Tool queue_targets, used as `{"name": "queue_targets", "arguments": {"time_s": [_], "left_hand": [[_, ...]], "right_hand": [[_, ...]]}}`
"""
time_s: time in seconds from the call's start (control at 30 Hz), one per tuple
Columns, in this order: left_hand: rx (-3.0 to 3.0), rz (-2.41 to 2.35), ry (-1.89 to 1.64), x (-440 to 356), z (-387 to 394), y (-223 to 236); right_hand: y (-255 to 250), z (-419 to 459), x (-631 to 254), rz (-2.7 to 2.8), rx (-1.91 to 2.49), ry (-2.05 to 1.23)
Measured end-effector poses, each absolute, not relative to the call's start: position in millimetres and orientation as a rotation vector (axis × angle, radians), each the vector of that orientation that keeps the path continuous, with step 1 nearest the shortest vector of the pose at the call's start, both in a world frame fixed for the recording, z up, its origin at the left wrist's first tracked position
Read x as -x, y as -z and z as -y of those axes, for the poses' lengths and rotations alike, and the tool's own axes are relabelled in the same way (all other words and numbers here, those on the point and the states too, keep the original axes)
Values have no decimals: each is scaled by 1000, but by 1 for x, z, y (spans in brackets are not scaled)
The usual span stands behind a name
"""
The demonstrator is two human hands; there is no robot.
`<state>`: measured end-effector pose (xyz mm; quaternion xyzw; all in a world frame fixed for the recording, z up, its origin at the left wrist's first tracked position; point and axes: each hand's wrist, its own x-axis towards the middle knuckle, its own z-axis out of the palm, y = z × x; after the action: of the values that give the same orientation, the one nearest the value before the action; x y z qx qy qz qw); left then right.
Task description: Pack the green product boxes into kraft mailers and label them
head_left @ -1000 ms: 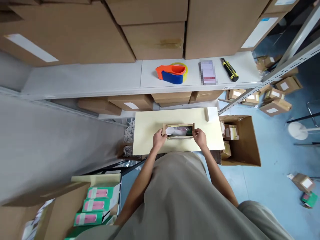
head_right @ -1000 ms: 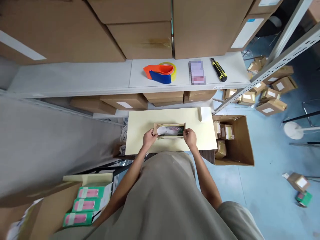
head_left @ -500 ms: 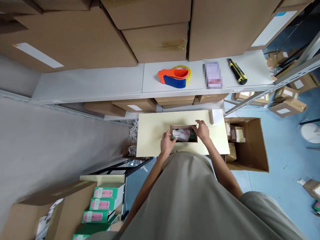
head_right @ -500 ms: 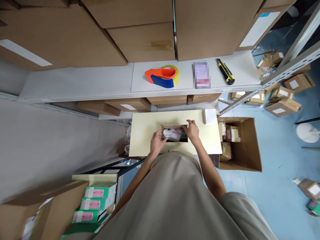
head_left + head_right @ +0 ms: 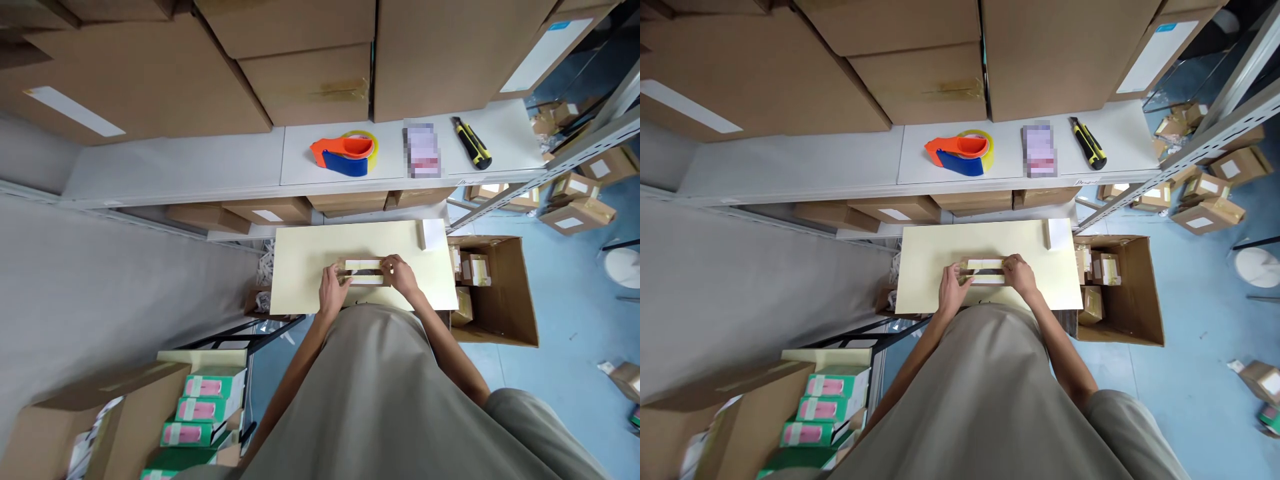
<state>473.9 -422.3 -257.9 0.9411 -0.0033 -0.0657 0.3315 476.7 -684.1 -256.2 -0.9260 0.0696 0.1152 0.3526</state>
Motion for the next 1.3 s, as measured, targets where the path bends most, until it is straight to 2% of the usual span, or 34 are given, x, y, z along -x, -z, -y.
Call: {"name": "queue_targets", "arguments": {"time_s": [0.43, 1.03, 1.17, 1.3], "left_hand": [[-2573, 109, 214, -491, 424, 279], [-2673, 255, 297, -511, 425, 265], [-2596, 245, 294, -532, 426, 245], [-2504, 322, -15, -586, 438, 187]], "right_hand": [[280, 680, -465, 14, 2635, -173], [275, 666, -463, 87, 2818, -102], [244, 665, -490, 124, 2764, 9], [163, 658, -567, 192, 2656, 370]]}}
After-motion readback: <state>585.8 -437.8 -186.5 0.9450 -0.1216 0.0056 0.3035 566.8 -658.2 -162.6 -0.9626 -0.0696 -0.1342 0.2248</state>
